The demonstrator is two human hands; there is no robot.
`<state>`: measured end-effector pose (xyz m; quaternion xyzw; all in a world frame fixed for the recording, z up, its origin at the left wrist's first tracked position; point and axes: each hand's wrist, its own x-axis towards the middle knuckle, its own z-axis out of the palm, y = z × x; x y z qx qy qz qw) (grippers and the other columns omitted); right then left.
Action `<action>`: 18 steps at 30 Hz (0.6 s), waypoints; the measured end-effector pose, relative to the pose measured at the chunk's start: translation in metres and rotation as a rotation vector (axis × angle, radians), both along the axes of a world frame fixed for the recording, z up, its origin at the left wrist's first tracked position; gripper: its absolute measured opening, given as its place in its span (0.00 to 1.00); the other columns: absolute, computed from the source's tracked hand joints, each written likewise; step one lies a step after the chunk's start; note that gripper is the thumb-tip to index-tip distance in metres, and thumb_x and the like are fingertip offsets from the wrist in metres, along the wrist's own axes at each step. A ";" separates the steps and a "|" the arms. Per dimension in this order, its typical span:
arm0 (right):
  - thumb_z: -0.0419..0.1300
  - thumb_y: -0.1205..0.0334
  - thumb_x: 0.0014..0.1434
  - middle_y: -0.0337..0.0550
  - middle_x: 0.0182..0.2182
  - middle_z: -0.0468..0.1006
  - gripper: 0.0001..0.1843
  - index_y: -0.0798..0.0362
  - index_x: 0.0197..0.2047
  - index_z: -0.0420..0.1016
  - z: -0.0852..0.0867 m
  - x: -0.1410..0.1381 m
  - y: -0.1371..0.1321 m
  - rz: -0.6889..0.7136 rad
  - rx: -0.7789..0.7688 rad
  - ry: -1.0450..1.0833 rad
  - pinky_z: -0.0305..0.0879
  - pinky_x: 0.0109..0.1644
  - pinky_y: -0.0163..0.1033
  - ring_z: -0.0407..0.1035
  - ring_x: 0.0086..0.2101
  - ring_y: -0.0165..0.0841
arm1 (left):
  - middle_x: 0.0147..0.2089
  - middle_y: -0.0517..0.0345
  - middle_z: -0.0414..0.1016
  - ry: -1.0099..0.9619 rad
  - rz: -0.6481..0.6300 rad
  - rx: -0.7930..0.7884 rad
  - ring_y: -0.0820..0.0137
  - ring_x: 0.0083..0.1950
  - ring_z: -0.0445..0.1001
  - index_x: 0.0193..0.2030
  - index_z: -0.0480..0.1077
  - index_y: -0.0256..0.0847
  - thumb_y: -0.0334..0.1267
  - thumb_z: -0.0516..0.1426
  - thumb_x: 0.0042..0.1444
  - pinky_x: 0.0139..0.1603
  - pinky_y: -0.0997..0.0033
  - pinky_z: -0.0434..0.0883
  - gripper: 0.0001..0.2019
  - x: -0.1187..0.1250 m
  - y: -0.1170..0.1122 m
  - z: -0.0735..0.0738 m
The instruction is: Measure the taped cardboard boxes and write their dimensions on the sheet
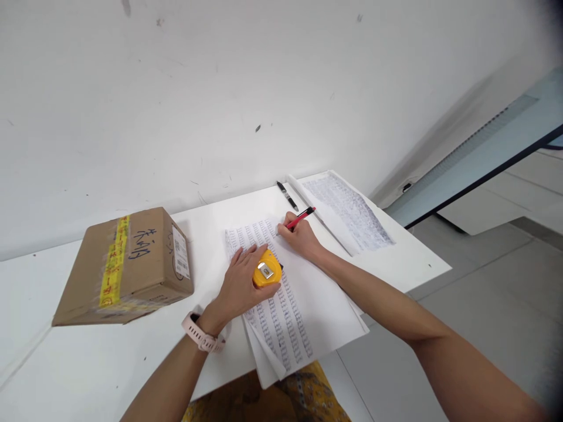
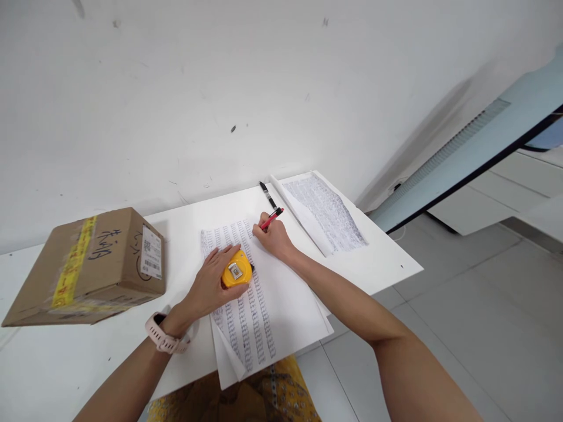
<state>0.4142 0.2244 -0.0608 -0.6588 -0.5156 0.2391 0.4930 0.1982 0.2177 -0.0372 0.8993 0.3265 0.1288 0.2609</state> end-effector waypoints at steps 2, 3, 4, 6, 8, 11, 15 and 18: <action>0.57 0.60 0.52 0.32 0.18 0.57 0.14 0.48 0.23 0.54 0.001 0.000 0.000 -0.003 -0.004 -0.002 0.49 0.28 0.37 0.53 0.23 0.29 | 0.69 0.48 0.65 -0.002 -0.001 -0.002 0.55 0.73 0.56 0.70 0.53 0.45 0.48 0.61 0.54 0.74 0.47 0.47 0.38 0.000 0.000 0.000; 0.57 0.60 0.52 0.32 0.18 0.57 0.14 0.48 0.23 0.54 0.001 0.000 0.000 0.000 -0.006 -0.004 0.49 0.28 0.37 0.53 0.23 0.29 | 0.69 0.48 0.65 -0.005 -0.002 -0.001 0.55 0.73 0.56 0.70 0.53 0.45 0.48 0.61 0.54 0.74 0.47 0.47 0.38 0.000 0.000 -0.001; 0.57 0.60 0.52 0.32 0.18 0.58 0.14 0.48 0.22 0.54 0.001 0.000 -0.001 0.004 -0.006 -0.004 0.49 0.28 0.37 0.54 0.23 0.29 | 0.69 0.48 0.65 -0.007 -0.001 0.002 0.56 0.73 0.56 0.70 0.53 0.45 0.48 0.61 0.54 0.74 0.47 0.47 0.38 -0.001 0.000 -0.001; 0.57 0.60 0.52 0.32 0.18 0.58 0.14 0.48 0.22 0.54 0.001 -0.001 -0.001 0.006 -0.006 -0.005 0.49 0.28 0.37 0.54 0.23 0.29 | 0.69 0.48 0.64 -0.008 0.000 0.007 0.56 0.73 0.56 0.70 0.53 0.45 0.48 0.61 0.54 0.74 0.47 0.46 0.38 -0.001 0.000 -0.002; 0.57 0.60 0.52 0.32 0.18 0.59 0.13 0.48 0.23 0.54 0.001 0.000 -0.001 -0.004 -0.006 -0.006 0.49 0.28 0.37 0.54 0.23 0.29 | 0.69 0.48 0.64 -0.005 -0.002 0.007 0.56 0.73 0.56 0.70 0.53 0.44 0.48 0.61 0.54 0.75 0.48 0.46 0.38 -0.001 0.000 -0.002; 0.56 0.60 0.52 0.32 0.18 0.58 0.13 0.48 0.23 0.54 0.000 0.000 0.000 -0.018 -0.009 -0.005 0.49 0.28 0.37 0.54 0.23 0.29 | 0.69 0.48 0.64 -0.004 -0.004 0.003 0.56 0.73 0.56 0.70 0.53 0.44 0.48 0.61 0.55 0.75 0.48 0.46 0.38 -0.001 0.000 -0.001; 0.56 0.59 0.53 0.32 0.19 0.59 0.13 0.48 0.23 0.54 0.000 0.000 0.000 -0.015 0.002 -0.010 0.50 0.29 0.37 0.55 0.23 0.30 | 0.69 0.49 0.65 -0.008 -0.001 0.004 0.55 0.73 0.56 0.70 0.53 0.46 0.48 0.61 0.55 0.74 0.47 0.47 0.38 -0.001 0.000 0.000; 0.56 0.60 0.53 0.32 0.19 0.59 0.13 0.48 0.23 0.54 0.000 -0.001 0.000 -0.016 0.000 -0.015 0.50 0.29 0.37 0.55 0.23 0.30 | 0.69 0.49 0.65 -0.011 0.002 0.003 0.55 0.73 0.57 0.70 0.53 0.46 0.48 0.61 0.54 0.74 0.46 0.47 0.38 -0.001 0.000 0.000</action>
